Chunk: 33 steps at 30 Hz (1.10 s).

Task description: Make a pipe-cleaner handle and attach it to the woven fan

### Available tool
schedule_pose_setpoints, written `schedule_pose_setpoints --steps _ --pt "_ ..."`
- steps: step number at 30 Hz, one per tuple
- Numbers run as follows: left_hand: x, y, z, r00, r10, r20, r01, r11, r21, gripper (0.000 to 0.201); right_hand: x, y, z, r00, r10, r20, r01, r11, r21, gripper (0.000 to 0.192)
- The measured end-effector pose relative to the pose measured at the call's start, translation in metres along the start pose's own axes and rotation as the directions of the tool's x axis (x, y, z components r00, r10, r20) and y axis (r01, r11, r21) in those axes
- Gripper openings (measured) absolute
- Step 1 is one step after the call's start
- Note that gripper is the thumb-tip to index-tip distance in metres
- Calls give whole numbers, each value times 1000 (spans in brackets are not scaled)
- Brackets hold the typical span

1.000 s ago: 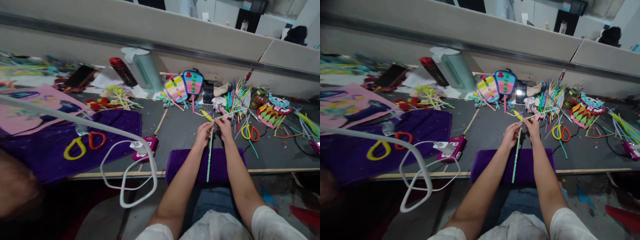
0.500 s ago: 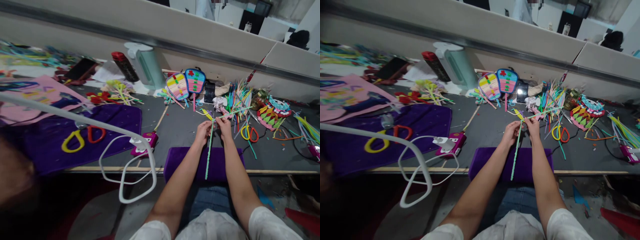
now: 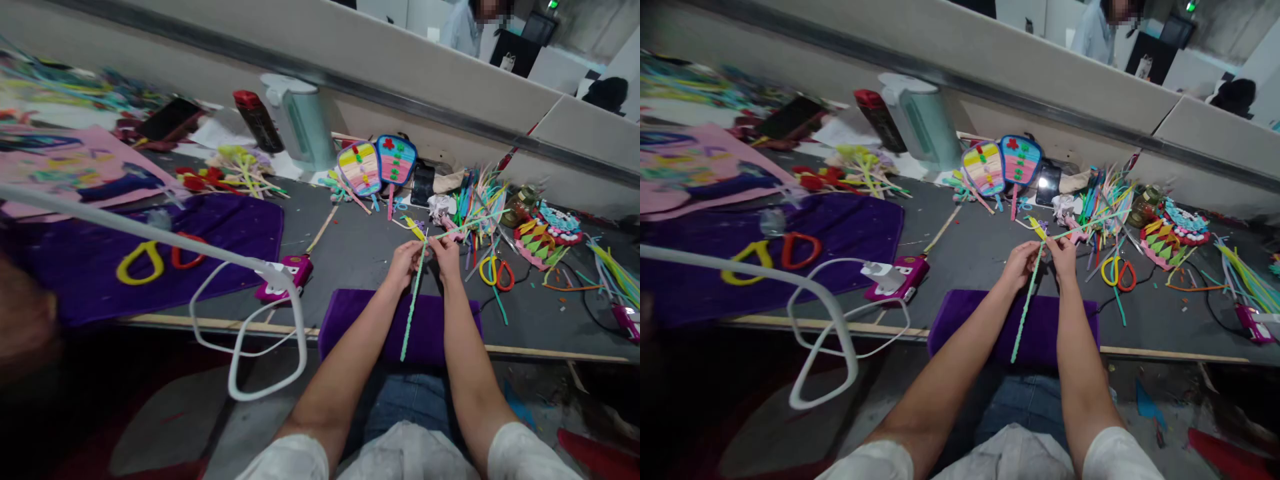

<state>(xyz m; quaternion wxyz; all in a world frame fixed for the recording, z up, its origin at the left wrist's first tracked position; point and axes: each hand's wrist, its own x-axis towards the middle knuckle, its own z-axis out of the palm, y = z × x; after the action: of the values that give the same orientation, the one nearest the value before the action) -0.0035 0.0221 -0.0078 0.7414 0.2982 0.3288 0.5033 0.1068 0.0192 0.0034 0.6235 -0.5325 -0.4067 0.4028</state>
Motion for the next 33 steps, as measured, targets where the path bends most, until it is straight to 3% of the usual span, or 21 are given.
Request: schedule_pose_setpoints --steps 15,33 --pt "2 4 1 997 -72 20 74 994 -83 18 3 7 -1 999 -38 17 39 997 -70 32" --pt "-1 4 1 1000 -9 27 9 1000 -4 24 1 3 -1 998 -47 34 49 998 -50 28"
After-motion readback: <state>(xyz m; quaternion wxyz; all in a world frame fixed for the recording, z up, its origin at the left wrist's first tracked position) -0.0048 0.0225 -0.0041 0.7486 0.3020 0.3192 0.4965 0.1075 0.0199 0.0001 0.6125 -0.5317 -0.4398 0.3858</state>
